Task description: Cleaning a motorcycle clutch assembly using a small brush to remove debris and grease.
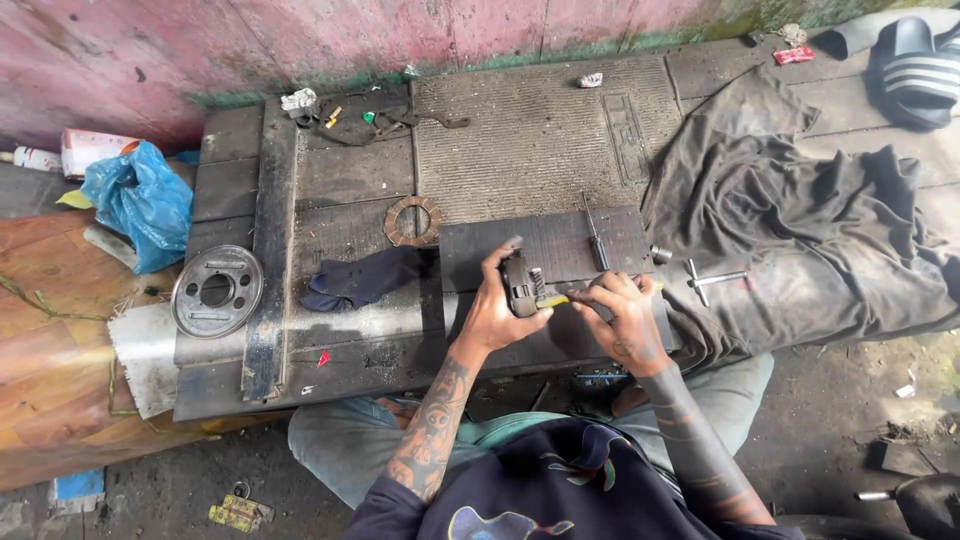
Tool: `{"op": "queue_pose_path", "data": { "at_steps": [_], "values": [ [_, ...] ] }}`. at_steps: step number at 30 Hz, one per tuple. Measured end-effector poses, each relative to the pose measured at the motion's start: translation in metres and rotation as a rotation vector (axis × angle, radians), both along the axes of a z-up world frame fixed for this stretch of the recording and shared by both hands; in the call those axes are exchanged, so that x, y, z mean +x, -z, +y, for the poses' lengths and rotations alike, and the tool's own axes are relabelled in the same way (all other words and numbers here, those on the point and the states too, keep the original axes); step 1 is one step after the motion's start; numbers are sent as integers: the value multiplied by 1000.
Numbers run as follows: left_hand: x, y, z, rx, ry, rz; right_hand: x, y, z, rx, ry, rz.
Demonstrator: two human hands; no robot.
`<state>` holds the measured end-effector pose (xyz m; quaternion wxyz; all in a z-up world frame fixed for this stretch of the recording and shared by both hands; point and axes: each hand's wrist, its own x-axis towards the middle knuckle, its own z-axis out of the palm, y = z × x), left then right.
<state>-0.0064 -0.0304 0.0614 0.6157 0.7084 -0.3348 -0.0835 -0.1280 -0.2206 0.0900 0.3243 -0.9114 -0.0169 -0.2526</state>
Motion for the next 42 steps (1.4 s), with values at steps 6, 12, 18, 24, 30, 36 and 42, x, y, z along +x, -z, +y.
{"op": "queue_pose_path", "data": {
  "at_steps": [6,12,18,24,30,36,42],
  "values": [
    [-10,21,-12,-17,-127,-245,-8,5,-10,-17,96,42],
    [-17,17,-9,-23,-151,-313,3,1,-16,-12,138,157],
    [-20,15,-7,-57,-176,-413,6,-2,-15,95,15,151],
    [-22,10,-8,-53,-204,-429,7,-15,-9,-37,43,112],
    [-24,17,-13,-74,-249,-441,-3,-1,-11,32,56,158],
    [-28,21,-14,-20,-248,-404,-7,-2,-13,-37,104,135],
    [-27,18,-12,-33,-242,-424,-6,11,-23,-102,150,148]
  ]
}}
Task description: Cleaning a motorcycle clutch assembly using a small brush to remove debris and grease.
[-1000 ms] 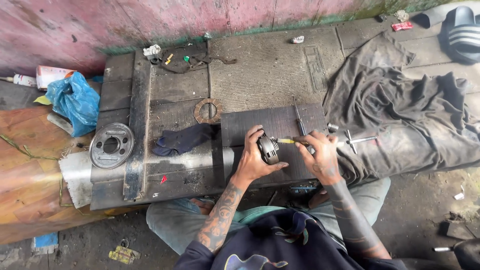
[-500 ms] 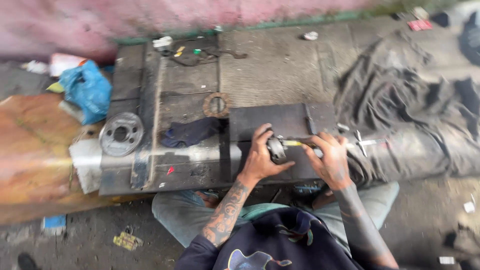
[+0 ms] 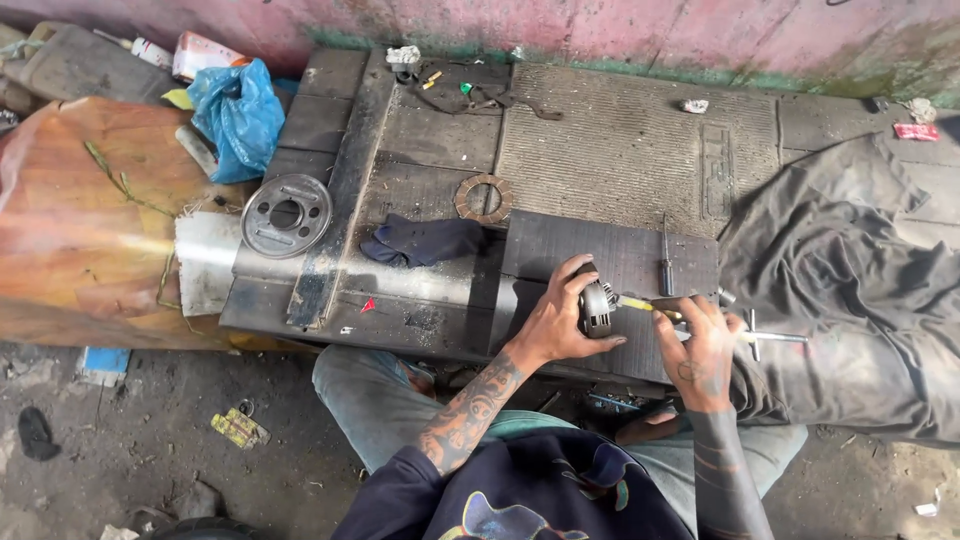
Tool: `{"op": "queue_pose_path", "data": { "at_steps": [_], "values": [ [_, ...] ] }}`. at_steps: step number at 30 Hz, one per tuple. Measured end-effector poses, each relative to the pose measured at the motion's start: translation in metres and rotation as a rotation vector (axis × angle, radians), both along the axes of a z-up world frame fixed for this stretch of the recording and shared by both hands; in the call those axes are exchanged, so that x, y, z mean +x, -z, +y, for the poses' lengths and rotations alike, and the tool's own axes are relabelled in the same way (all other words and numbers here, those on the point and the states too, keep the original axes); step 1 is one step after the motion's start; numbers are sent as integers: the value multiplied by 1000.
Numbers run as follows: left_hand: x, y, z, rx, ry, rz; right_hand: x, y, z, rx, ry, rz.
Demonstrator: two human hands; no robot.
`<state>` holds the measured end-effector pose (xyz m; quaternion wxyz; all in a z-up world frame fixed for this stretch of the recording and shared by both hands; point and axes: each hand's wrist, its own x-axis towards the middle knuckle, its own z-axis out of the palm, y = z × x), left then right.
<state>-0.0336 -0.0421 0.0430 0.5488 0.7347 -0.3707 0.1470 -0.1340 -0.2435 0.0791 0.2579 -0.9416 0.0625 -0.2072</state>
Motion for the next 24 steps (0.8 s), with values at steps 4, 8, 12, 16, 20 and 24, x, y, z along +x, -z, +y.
{"op": "queue_pose_path", "data": {
  "at_steps": [4,8,12,16,20,24],
  "values": [
    [1,4,1,3,2,9,5,-5,4,194,-78,-1],
    [1,0,1,-22,26,-12,2,-2,-9,76,-18,43],
    [2,4,4,-20,88,17,-1,-17,12,95,-41,73],
    [2,1,9,-36,116,22,1,-4,-3,-98,90,112],
    [1,-2,9,-22,152,30,4,22,-18,263,-54,101],
    [2,-4,9,-32,152,32,6,-28,-3,63,21,147]
  ]
}}
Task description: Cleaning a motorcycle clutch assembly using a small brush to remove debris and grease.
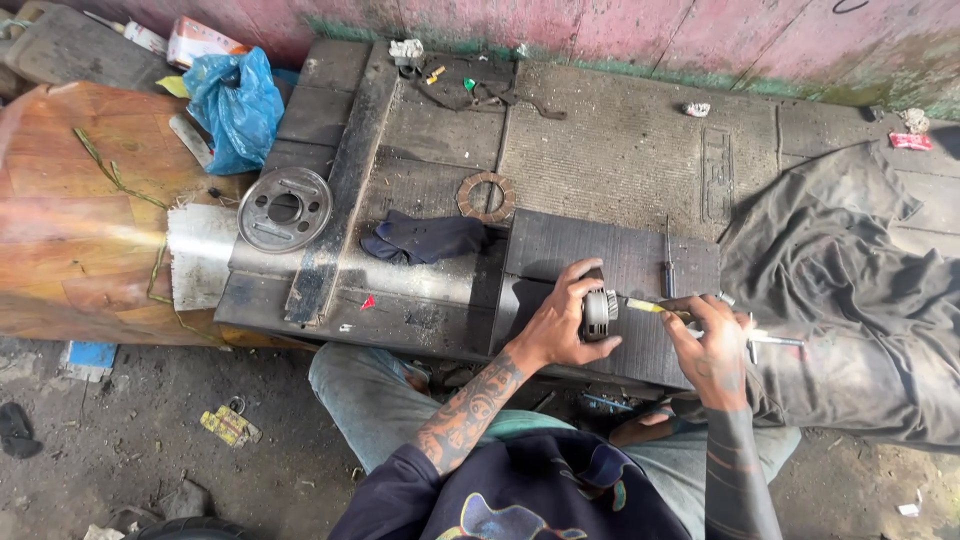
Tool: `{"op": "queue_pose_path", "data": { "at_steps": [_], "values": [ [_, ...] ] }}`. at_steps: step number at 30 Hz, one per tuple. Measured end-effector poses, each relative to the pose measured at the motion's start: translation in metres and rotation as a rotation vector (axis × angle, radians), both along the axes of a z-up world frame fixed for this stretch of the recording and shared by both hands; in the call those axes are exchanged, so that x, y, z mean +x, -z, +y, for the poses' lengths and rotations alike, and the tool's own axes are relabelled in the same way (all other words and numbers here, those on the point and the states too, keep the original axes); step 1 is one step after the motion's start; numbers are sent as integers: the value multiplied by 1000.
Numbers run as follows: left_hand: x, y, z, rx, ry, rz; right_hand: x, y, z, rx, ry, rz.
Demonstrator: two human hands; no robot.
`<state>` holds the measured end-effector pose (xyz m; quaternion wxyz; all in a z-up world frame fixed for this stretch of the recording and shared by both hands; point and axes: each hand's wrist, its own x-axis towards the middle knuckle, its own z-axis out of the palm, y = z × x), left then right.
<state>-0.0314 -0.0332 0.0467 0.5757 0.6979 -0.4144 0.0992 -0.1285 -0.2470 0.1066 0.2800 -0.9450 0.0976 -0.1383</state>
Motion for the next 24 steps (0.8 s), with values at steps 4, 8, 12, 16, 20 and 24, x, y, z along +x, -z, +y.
{"op": "queue_pose_path", "data": {
  "at_steps": [4,8,12,16,20,24],
  "values": [
    [1,3,-1,18,15,-10,4,22,0,186,-101,-15],
    [1,5,-3,-1,-2,-13,9,11,-4,123,-35,7],
    [2,4,-4,-14,-8,-36,12,2,7,325,-86,38],
    [1,0,1,6,28,4,12,-18,9,-69,68,144],
    [5,5,-3,-15,34,-7,7,-15,15,275,-63,62],
    [4,-13,3,33,36,4,-2,12,-5,136,-40,-1]
  ]
}}
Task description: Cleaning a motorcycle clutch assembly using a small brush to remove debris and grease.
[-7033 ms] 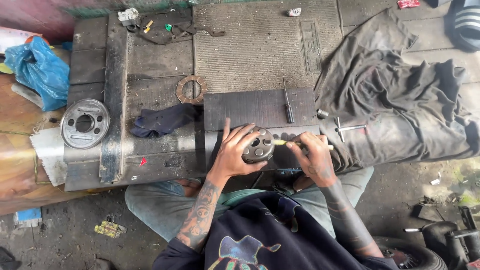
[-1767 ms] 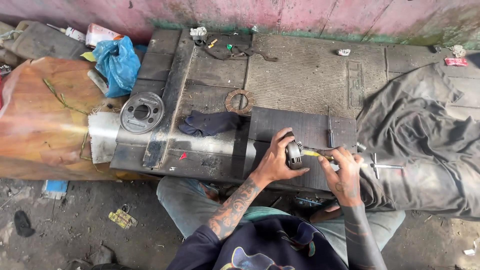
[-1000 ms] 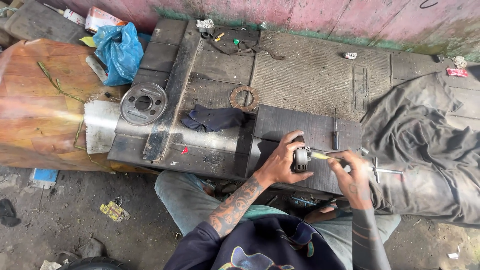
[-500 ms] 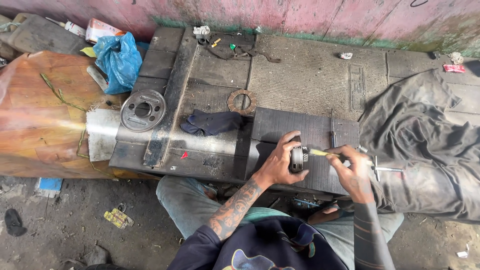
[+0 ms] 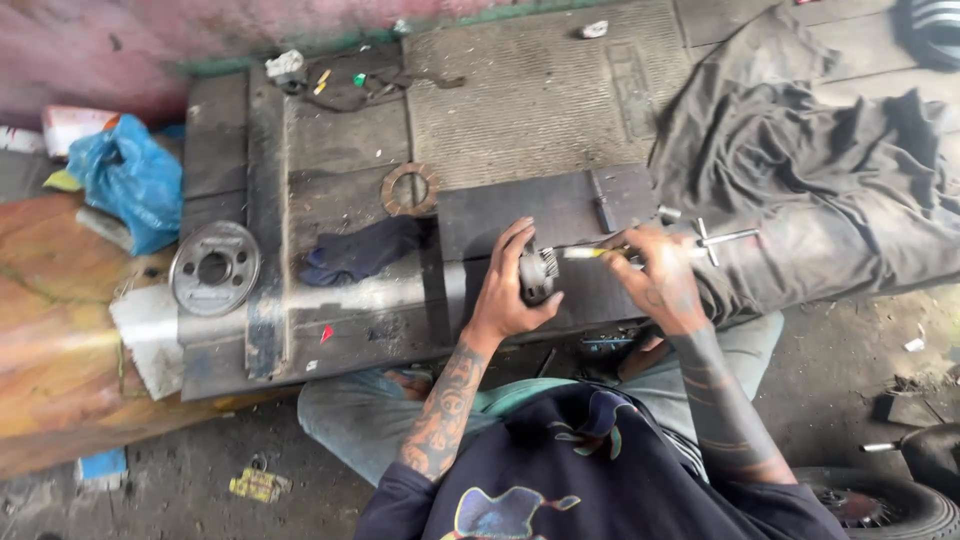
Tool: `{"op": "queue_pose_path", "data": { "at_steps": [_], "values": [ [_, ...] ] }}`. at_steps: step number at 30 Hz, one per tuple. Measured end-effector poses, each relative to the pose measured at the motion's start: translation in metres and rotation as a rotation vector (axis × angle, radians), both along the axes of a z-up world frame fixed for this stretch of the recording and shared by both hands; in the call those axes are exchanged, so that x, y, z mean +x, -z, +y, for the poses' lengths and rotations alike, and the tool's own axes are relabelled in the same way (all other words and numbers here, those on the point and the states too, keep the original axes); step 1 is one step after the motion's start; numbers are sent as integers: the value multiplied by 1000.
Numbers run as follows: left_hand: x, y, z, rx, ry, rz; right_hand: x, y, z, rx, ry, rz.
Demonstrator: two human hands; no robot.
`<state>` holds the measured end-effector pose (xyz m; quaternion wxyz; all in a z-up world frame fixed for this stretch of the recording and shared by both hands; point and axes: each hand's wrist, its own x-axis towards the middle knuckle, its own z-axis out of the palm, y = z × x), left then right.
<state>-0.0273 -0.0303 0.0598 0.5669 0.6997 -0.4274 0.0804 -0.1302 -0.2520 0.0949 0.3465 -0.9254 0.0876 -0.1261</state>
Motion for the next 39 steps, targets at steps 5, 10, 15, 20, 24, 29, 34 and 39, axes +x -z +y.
{"op": "queue_pose_path", "data": {
  "at_steps": [5,10,15,20,24,29,34,39],
  "values": [
    [1,6,-1,-3,31,32,-2,-19,27,164,-97,-89],
    [-2,9,0,11,17,47,-3,-8,13,-164,-12,-91],
    [2,17,-2,3,24,34,2,-20,4,-41,-37,-61],
    [0,16,-1,0,63,7,10,-10,4,-221,-15,-22],
    [-2,15,-1,29,77,-68,12,-29,12,-23,-94,-48],
    [-4,11,2,32,77,-88,10,-16,-12,-221,-4,17],
    [-8,16,-1,24,102,-158,0,-23,6,-63,-59,84],
    [-7,22,-3,20,119,-273,5,-30,8,134,-36,56]
  ]
}}
